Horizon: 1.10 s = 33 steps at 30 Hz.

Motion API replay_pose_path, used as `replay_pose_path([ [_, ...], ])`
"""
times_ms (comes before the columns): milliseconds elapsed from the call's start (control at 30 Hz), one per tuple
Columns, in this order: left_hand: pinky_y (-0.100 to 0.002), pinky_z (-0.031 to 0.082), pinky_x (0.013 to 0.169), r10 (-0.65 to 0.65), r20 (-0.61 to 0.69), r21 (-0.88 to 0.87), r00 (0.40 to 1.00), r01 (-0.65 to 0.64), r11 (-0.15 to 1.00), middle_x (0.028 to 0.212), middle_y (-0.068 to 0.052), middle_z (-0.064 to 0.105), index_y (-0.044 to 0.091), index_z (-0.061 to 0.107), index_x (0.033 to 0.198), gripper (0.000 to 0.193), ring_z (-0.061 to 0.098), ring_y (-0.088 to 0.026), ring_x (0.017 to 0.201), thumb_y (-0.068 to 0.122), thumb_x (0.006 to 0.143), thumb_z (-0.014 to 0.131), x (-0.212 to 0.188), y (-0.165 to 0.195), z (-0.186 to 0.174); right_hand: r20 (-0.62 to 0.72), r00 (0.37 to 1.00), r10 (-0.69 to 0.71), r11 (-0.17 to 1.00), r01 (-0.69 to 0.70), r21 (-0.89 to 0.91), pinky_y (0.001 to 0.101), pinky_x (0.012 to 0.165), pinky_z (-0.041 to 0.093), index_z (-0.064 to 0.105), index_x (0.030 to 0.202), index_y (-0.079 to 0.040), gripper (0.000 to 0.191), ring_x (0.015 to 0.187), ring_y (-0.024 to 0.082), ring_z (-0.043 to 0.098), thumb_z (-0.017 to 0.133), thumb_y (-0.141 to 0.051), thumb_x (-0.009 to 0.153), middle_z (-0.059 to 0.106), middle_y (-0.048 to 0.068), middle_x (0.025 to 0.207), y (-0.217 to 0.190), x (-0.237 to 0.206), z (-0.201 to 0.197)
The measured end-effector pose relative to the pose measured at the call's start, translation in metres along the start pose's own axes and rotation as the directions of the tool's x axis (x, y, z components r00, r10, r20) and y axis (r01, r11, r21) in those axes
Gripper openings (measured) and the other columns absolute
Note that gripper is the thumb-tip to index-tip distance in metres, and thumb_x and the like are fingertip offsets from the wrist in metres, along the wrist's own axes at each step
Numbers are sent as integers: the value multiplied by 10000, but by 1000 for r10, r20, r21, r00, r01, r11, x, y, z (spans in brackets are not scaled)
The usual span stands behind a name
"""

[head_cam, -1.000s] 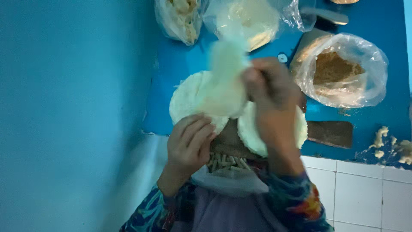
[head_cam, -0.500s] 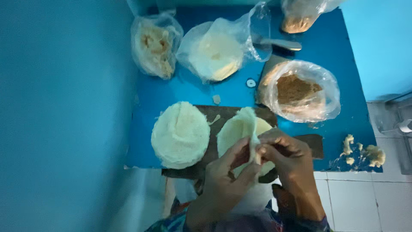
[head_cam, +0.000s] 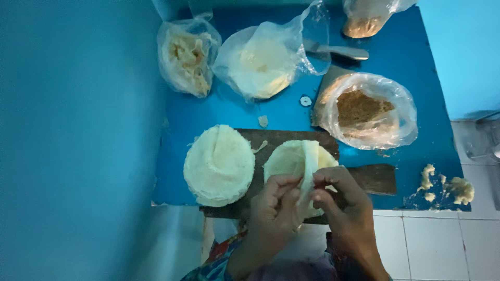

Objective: The person folds and presses pieces of white dough by hand at a blue work table, then flattens and stacks round dough discs on a wooden board, assembling layered pastry rounds. They handle dough pieces from plastic bags and press the discs flat with their palms.

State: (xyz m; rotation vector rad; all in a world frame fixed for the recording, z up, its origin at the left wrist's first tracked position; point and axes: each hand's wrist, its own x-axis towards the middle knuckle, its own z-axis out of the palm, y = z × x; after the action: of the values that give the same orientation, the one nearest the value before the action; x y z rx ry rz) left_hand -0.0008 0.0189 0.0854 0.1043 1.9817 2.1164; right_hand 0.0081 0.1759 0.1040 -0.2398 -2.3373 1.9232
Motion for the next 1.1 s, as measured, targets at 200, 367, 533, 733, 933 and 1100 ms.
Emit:
replay_pose_path([
  [200,-265,551,705,131,-77,13,988,-131,991,889,-90,732,-15,676,1095,116,664,-107,793,67,1034,619,5,-20,2,-40,987,-158,987,157,-32,258,818,558,624,990,-30,142,935,113,649,688,43,886,668,40,1030,5,2,-9],
  [367,-254,544,857,114,-236,-132,965,-148,980,1024,-70,673,1,583,1189,156,646,-110,941,83,1057,581,13,-34,-4,-163,982,95,902,-16,432,300,809,551,638,1049,-58,83,887,145,630,611,12,1014,657,68,981,11,-1,-21],
  [533,-277,531,904,24,35,-373,999,-9,928,1183,-70,648,15,523,1308,405,629,-116,1063,63,943,692,22,-31,7,-105,994,18,973,7,229,304,807,523,622,1015,-34,100,917,139,635,629,44,952,687,84,1056,26,-5,-13],
  [733,-355,598,817,-180,-59,-637,982,102,764,1129,-138,695,-2,583,1220,264,690,-194,959,67,968,620,22,-42,-19,-146,988,-41,830,115,546,362,956,540,610,1126,-31,94,1047,192,642,581,5,1044,663,106,1136,13,3,-22],
  [933,-370,609,721,83,-519,-603,851,-433,670,983,-113,631,58,575,1187,234,682,-172,869,246,1048,572,-8,-14,-100,-126,992,11,709,82,700,418,957,580,589,1109,-63,89,1066,233,667,581,-102,1030,670,122,1135,-23,15,-1],
  [1100,-309,507,712,632,-623,251,461,-648,720,1083,-111,570,26,565,1188,173,601,-161,840,96,1066,665,-30,38,-144,72,987,-145,704,52,709,340,806,590,559,1109,-63,66,987,171,627,588,-120,1093,615,73,1113,-38,22,44],
])
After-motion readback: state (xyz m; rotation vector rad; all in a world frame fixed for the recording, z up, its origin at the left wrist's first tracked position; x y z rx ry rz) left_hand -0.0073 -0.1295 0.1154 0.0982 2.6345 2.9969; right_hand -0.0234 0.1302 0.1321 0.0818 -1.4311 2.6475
